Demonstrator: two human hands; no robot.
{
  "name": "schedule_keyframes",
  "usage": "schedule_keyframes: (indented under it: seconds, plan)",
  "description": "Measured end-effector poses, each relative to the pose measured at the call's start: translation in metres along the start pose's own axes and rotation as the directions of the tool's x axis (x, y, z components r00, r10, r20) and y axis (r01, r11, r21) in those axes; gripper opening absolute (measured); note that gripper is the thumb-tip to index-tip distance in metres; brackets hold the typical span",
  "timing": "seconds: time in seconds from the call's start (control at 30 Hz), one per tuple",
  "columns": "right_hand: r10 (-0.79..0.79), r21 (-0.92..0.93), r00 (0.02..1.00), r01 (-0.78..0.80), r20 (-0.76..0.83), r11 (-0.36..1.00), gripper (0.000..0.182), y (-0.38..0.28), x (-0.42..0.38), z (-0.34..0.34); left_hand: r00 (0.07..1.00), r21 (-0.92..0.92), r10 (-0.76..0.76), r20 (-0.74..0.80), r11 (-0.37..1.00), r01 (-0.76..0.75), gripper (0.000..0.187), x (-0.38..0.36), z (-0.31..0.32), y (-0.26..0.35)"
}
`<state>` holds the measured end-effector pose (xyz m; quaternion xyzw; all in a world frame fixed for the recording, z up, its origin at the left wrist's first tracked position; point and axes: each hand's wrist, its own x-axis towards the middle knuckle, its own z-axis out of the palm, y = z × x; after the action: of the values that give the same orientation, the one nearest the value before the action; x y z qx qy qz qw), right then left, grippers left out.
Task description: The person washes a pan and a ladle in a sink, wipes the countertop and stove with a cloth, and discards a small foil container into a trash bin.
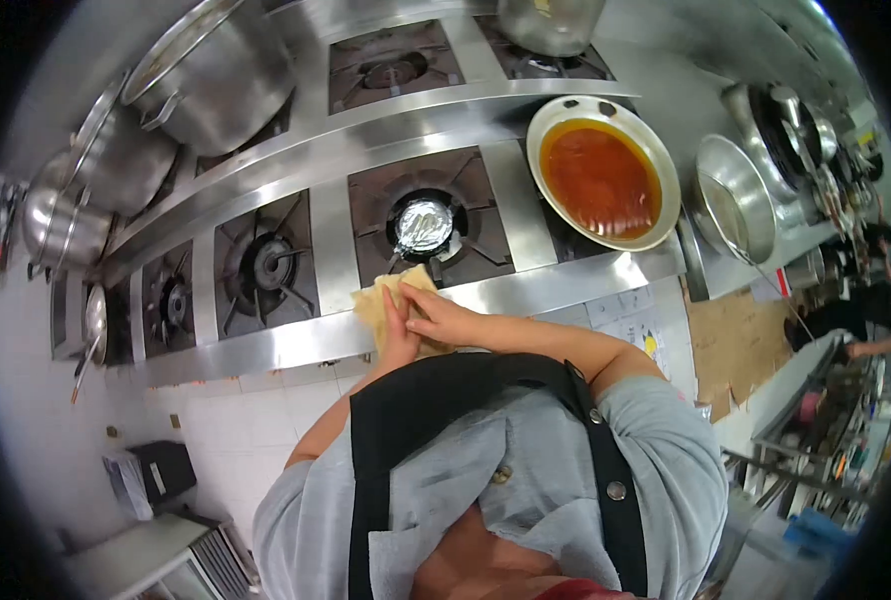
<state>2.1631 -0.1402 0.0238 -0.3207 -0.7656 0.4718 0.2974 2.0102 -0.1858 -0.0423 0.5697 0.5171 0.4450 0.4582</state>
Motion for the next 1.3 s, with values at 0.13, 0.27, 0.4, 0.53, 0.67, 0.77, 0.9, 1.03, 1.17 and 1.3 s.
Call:
schedule_keyframes:
  seconds: [0.13,0.27,0.4,0.53,0.67,0.77,0.9,1.03,1.17,1.3]
  plan:
    - [-0.085,-0.584,0.933,0.288,0.350,0.759,0.058,0.032,-0.037,-0.001,0.956,-0.453,-0.196,-0.218,0.888,0.079,0.062,0.002,-0.025,0.029]
    - [0.289,-0.807,0.872,0.178,0.395,0.563,0.059,-0.015,-0.013,-0.001,0.909,-0.253,-0.185,-0.373,0.963,0.093,0.056,-0.034,-0.033,0.051]
    - [0.087,-0.730,0.934,0.210,0.347,0.650,0.085,-0.012,-0.008,0.027,0.854,-0.061,-0.230,-0.467,0.972,0.228,0.039,-0.123,-0.030,0.069]
    - [0.200,-0.819,0.904,0.225,0.378,0.528,0.091,-0.012,-0.001,0.052,0.854,0.133,-0.329,-0.403,0.902,0.411,0.033,-0.181,-0.033,0.078]
    - [0.163,-0.771,0.865,0.320,0.475,0.550,0.086,-0.023,0.018,0.071,0.842,0.189,-0.406,-0.355,0.851,0.490,0.033,-0.219,-0.055,0.072]
    - [-0.057,-0.677,0.791,0.555,0.609,0.483,0.082,-0.002,0.027,0.085,0.876,0.265,-0.356,-0.325,0.855,0.446,0.034,-0.244,-0.082,0.057]
    - [-0.142,-0.681,0.767,0.625,0.625,0.381,0.083,-0.009,0.050,0.119,0.840,0.267,-0.422,-0.342,0.813,0.517,0.034,-0.285,-0.142,0.042]
    - [-0.122,-0.741,0.811,0.576,0.573,0.346,0.091,-0.026,0.077,0.176,0.806,0.260,-0.408,-0.428,0.798,0.543,0.034,-0.341,-0.207,0.027]
    - [-0.092,-0.756,0.817,0.564,0.570,0.333,0.097,-0.053,0.113,0.236,0.750,0.311,-0.456,-0.479,0.711,0.631,0.031,-0.381,-0.256,0.011]
    - [-0.094,-0.772,0.808,0.584,0.581,0.250,0.099,-0.067,0.153,0.297,0.731,0.281,-0.446,-0.517,0.718,0.637,0.028,-0.397,-0.288,0.006]
